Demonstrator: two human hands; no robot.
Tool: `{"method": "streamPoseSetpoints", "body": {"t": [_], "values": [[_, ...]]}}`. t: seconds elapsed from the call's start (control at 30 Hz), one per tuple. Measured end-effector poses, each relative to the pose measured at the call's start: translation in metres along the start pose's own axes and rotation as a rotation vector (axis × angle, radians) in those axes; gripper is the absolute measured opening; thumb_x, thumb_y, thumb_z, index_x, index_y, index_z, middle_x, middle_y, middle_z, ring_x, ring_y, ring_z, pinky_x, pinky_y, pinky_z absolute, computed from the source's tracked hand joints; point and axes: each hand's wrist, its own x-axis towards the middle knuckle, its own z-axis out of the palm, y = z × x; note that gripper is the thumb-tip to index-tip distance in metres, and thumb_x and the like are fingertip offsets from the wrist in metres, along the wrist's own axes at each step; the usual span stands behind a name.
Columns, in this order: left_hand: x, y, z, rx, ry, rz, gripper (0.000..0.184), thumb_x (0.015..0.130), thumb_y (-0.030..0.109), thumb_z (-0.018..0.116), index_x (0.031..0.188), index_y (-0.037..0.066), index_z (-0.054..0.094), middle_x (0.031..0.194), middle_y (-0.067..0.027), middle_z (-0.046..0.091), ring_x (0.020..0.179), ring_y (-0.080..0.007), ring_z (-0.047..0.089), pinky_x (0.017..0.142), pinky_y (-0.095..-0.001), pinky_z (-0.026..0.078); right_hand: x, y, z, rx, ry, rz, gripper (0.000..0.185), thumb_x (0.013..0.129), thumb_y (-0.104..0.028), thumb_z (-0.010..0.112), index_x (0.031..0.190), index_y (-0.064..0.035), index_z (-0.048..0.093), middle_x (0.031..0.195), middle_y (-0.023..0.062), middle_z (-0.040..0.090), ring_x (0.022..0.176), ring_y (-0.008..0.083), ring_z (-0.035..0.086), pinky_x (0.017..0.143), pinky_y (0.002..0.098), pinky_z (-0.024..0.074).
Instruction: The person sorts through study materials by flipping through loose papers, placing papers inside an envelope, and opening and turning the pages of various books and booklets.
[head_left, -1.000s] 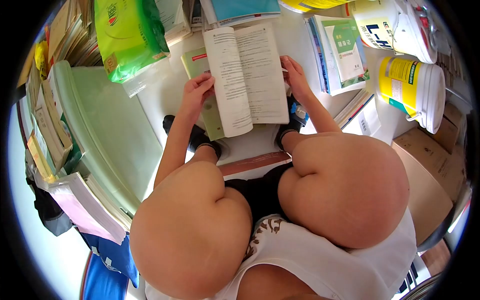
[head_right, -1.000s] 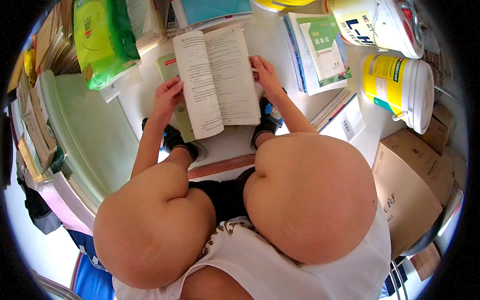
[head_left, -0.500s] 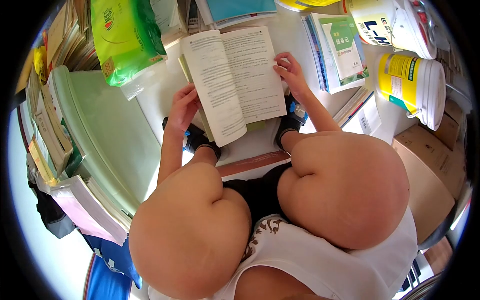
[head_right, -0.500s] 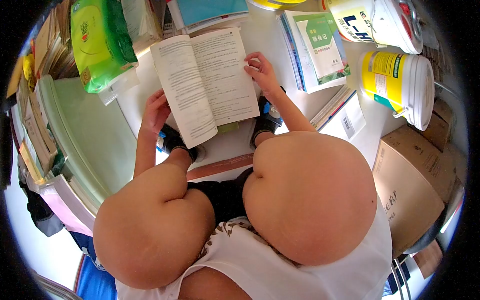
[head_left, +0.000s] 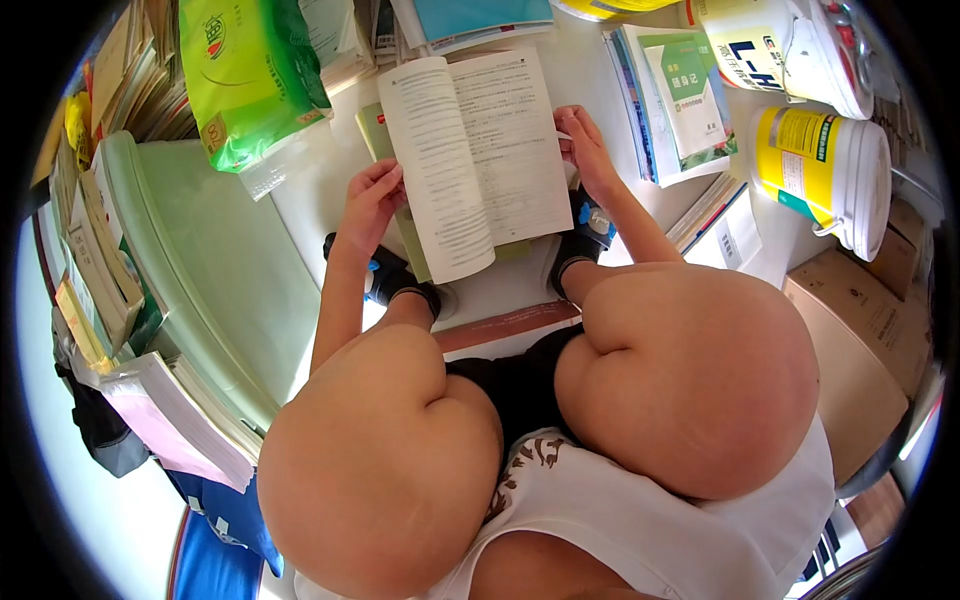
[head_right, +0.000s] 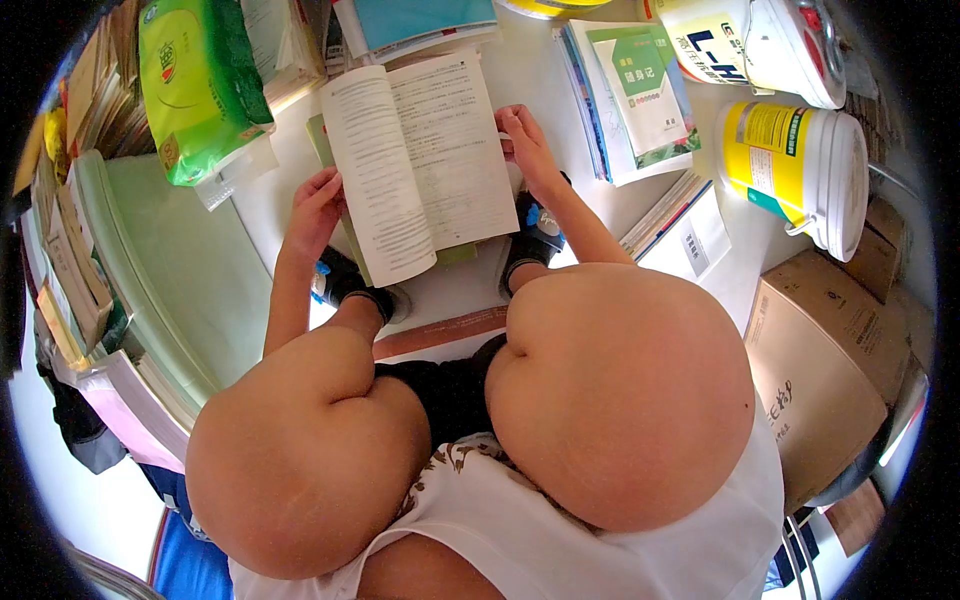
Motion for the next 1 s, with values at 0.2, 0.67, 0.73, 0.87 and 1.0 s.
{"method": "streamPoseSetpoints", "body": {"t": [0.2,0.67,0.73,0.87,1.0], "values": [[-0.003,0.001,-0.002,-0.124,0.027,-0.015,0.025,0.100,0.020,0.064,0.116,0.001,0.066,0.102,-0.0043,0.071,0.092,-0.0142,0.067,0.087,-0.0297,0.052,-0.001,0.002,0.000,-0.010,0.008,-0.025,0.029,0.111,-0.041,0.042,0.112,-0.0134,0.051,0.109,0.0010,0.061,0.086,0.0067,0.064,0.080,0.0233,0.0494],[0.010,-0.004,0.022,0.003,0.018,-0.037,0.022,0.102,0.018,0.062,0.116,0.002,0.067,0.101,-0.0037,0.071,0.094,-0.0136,0.067,0.085,-0.0298,0.053,-0.002,-0.001,0.001,-0.067,-0.046,-0.029,0.044,0.110,-0.043,0.043,0.115,-0.0073,0.067,0.102,0.0008,0.068,0.087,0.0091,0.062,0.082,0.0265,0.0475],[0.007,-0.001,0.016,-0.030,0.048,-0.031,0.022,0.101,0.018,0.062,0.116,0.002,0.067,0.100,-0.0037,0.071,0.093,-0.0135,0.067,0.085,-0.0293,0.053,0.000,0.001,-0.002,-0.054,-0.016,-0.004,0.042,0.109,-0.043,0.045,0.114,-0.0070,0.067,0.103,0.0001,0.069,0.087,0.0088,0.061,0.082,0.0261,0.0473],[-0.001,0.003,0.001,-0.090,0.080,0.015,0.020,0.101,0.017,0.061,0.115,0.003,0.066,0.098,-0.0033,0.071,0.089,-0.0131,0.067,0.082,-0.0283,0.052,-0.003,-0.004,-0.001,-0.147,-0.049,-0.052,0.027,0.104,-0.029,0.059,0.114,-0.0044,0.066,0.100,0.0006,0.070,0.088,0.0078,0.060,0.082,0.0250,0.0474],[-0.018,0.010,-0.017,-0.100,0.181,0.092,0.018,0.101,0.016,0.062,0.113,0.002,0.066,0.099,-0.0022,0.070,0.086,-0.0101,0.065,0.077,-0.0256,0.051,0.001,-0.002,-0.006,-0.204,0.012,-0.122,0.020,0.099,-0.016,0.068,0.113,-0.0025,0.065,0.099,0.0035,0.071,0.090,0.0086,0.061,0.083,0.0257,0.0486]]}}
